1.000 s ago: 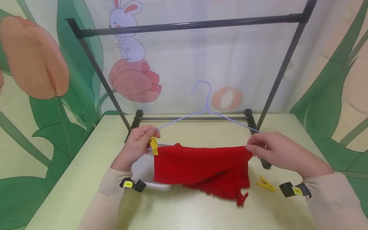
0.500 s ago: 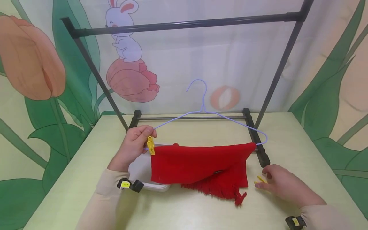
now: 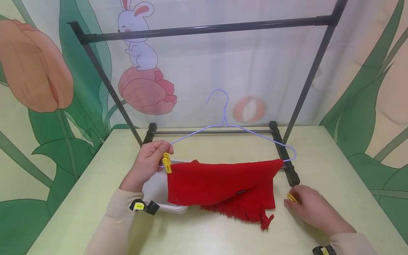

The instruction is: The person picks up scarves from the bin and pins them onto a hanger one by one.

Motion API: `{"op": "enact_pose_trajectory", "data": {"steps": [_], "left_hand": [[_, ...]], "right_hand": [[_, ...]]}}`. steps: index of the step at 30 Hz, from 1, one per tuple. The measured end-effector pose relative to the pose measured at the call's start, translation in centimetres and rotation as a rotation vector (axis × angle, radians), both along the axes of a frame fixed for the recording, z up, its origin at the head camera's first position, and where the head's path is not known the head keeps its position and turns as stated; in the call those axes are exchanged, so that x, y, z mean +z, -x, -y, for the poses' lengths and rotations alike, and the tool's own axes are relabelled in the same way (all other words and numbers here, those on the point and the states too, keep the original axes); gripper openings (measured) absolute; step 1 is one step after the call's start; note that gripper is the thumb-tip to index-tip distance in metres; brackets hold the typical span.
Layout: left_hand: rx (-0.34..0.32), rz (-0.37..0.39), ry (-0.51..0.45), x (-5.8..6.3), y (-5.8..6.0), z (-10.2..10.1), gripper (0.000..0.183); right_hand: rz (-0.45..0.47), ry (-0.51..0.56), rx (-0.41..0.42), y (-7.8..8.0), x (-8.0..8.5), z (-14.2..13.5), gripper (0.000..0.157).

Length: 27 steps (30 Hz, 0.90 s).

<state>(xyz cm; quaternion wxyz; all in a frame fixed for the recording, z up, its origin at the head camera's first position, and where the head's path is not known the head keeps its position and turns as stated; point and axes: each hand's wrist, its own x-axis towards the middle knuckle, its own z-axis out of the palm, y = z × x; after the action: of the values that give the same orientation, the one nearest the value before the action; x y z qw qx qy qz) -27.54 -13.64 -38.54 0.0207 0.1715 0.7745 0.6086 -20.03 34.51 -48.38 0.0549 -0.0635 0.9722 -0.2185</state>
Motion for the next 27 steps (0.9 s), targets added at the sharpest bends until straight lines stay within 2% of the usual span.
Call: {"op": "enact_pose_trajectory", "data": {"steps": [5,7,12,17,21,25,27], "left_hand": [[0.005,0.007,0.0,-0.1,0.0,0.0,0.031],[0.003,0.006,-0.002,-0.1,0.0,0.0,0.031],[0.007,0.013,0.0,-0.2,0.1,0.0,0.031],[0.008,0.012,-0.001,-0.2,0.2,0.0,0.031],[0.005,0.014,0.003,-0.2,0.2,-0.1,0.031],[0.006,0.021,0.009,-0.2,0.1,-0.2,0.031],[0.005,0.025,0.013,-0.1,0.1,-0.2,0.031]], "right_hand": [[-0.002,0.149,-0.101,-0.4,0.2,-0.2,0.034],[-0.032,0.219,-0.138,-0.6,0.4,-0.3,0.035],[-0.179,0.392,-0.196,-0.9,1.5,-0.3,0.035],[-0.315,0.578,-0.257,-0.7,3.5,0.2,0.027],[-0.402,0.776,-0.259,-0.4,5.3,0.9,0.015],[-0.447,0.985,-0.212,0.3,6.8,1.6,0.016],[-0.463,1.048,-0.194,0.7,7.5,1.7,0.016]]}}
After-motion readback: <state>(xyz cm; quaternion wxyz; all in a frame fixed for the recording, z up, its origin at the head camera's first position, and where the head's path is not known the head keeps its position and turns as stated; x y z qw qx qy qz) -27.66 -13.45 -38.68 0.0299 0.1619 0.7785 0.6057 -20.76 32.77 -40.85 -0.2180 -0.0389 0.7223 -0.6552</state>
